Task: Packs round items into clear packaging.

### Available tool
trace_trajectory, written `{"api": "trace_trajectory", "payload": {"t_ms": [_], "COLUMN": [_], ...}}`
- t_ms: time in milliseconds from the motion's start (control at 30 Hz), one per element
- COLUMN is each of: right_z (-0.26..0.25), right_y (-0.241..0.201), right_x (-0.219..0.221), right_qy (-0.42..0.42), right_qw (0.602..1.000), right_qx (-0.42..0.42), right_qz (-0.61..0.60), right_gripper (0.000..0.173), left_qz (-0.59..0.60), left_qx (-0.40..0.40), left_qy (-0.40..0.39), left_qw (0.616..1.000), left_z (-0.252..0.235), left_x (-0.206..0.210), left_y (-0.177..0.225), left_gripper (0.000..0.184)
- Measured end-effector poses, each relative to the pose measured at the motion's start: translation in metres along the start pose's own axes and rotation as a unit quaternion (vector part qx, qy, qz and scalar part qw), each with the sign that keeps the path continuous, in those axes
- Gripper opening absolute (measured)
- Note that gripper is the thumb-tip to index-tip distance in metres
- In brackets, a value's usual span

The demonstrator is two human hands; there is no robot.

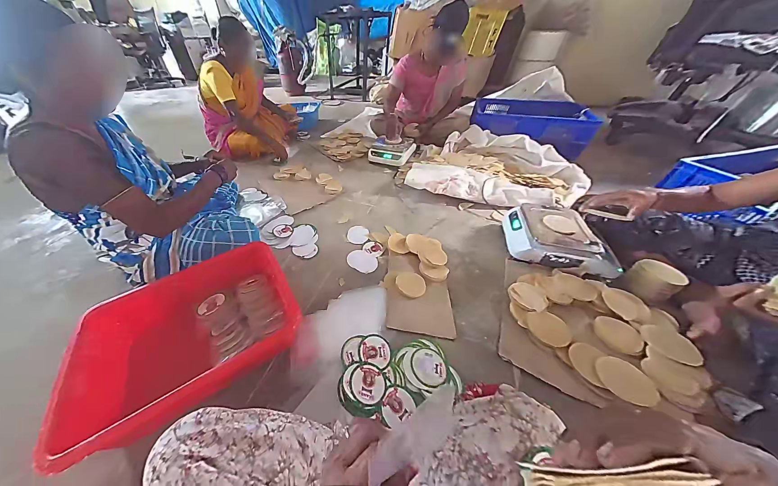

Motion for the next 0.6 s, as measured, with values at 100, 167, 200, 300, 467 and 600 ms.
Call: {"api": "trace_trajectory", "payload": {"t_ms": [100, 167, 200, 300, 467, 600], "right_z": [0.014, 0.030, 0.041, 0.089, 0.146, 0.164], "right_y": [0.008, 0.021, 0.032, 0.067, 0.054, 0.045], "right_x": [-0.003, 0.000, 0.001, -0.012, -0.062, -0.064], "right_qy": [-0.004, 0.034, 0.060, 0.144, 0.173, 0.071], "right_qw": [0.995, 0.982, 0.972, 0.935, 0.831, 0.763], "right_qx": [0.055, 0.139, 0.183, 0.272, 0.262, 0.256], "right_qz": [0.088, 0.120, 0.132, 0.177, 0.458, 0.590], "right_gripper": [0.026, 0.029, 0.029, 0.043, 0.059, 0.035], "left_qz": [0.030, 0.026, 0.023, 0.067, 0.140, 0.147], "left_qx": [-0.047, -0.080, -0.097, -0.153, -0.213, -0.231], "left_qy": [0.013, 0.037, 0.041, 0.044, 0.011, -0.019], "left_qw": [0.998, 0.996, 0.994, 0.985, 0.967, 0.962], "left_z": [0.007, 0.013, 0.016, 0.024, 0.036, 0.039], "left_x": [-0.001, -0.003, -0.004, -0.006, -0.004, 0.005], "left_y": [-0.003, -0.003, -0.004, -0.015, -0.036, -0.045], "left_gripper": [0.011, 0.009, 0.008, 0.013, 0.026, 0.024]}}
Point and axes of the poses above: each hand's wrist, its own z-axis away from the middle knuckle, its own x-axis out of the palm, y = z × x, the point moved 4 cm from there along -z, towards the middle knuckle, and after that the axes turned 14 degrees about -x, right-handed, at the moved point
